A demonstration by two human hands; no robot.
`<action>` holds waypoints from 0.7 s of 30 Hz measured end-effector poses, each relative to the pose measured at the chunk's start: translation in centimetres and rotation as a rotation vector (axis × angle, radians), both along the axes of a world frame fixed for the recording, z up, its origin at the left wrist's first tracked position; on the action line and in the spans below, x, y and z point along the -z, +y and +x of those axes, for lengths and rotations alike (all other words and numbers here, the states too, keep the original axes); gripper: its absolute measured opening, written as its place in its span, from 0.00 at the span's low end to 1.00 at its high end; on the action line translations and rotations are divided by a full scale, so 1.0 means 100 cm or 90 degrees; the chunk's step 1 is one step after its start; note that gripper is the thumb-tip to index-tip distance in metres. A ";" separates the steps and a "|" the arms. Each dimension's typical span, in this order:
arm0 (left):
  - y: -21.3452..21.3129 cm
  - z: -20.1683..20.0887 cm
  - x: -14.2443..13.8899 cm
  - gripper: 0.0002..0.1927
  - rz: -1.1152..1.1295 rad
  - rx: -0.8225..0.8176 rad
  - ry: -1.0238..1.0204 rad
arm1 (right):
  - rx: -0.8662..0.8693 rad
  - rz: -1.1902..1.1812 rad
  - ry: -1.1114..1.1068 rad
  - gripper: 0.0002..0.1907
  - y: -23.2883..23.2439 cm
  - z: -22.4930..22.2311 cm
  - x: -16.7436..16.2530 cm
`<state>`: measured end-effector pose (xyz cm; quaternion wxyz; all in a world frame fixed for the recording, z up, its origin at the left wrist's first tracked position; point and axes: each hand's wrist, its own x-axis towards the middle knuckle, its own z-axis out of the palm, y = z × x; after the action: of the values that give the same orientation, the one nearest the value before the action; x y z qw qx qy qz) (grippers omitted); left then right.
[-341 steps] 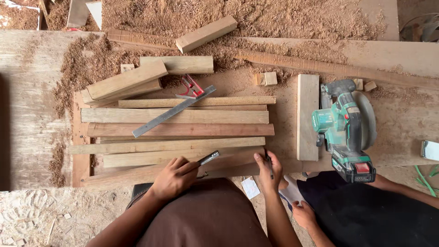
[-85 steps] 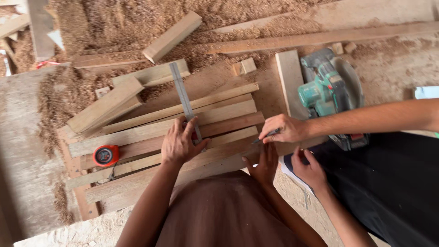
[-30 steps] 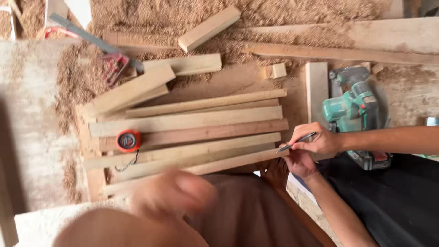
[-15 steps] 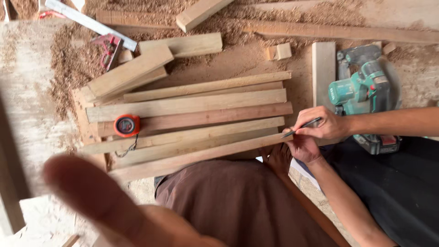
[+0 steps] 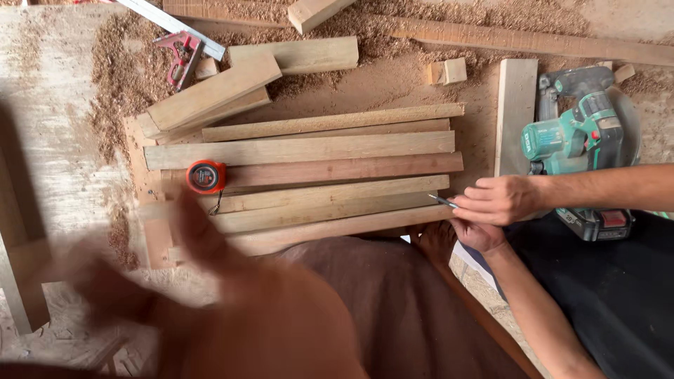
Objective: The person measures wooden slats on a workbench with a tape measure and a steel square, then marks cut lines on the slats with a pen, working through the stacked slats one at a time. A circular saw rests on the bench but is not operated in the clip.
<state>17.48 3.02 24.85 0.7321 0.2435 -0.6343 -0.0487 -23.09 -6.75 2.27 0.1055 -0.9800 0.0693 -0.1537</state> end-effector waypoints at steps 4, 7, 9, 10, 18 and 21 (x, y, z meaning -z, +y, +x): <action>-0.015 0.001 0.075 0.19 0.228 -0.139 -0.093 | -0.070 -0.091 -0.040 0.05 -0.015 0.016 -0.027; -0.009 0.004 0.141 0.20 0.433 -0.171 -0.168 | -0.123 -0.107 -0.017 0.08 -0.016 0.010 -0.026; 0.013 0.011 0.172 0.13 0.554 -0.155 -0.185 | -0.070 -0.107 -0.023 0.09 -0.004 0.008 -0.019; 0.023 0.013 0.185 0.12 0.576 -0.159 -0.216 | 0.044 -0.097 -0.044 0.09 0.010 0.011 -0.015; 0.080 0.019 0.237 0.13 0.572 -0.175 -0.378 | -0.199 -0.189 -0.008 0.07 -0.018 -0.011 -0.022; 0.078 0.031 0.236 0.15 0.555 -0.188 -0.407 | -0.076 -0.160 -0.017 0.07 -0.008 -0.031 -0.004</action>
<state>20.57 10.83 1.23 0.3339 0.6127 -0.7049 -0.1275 -26.22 -7.59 2.62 -0.0086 -0.9857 -0.0102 -0.1679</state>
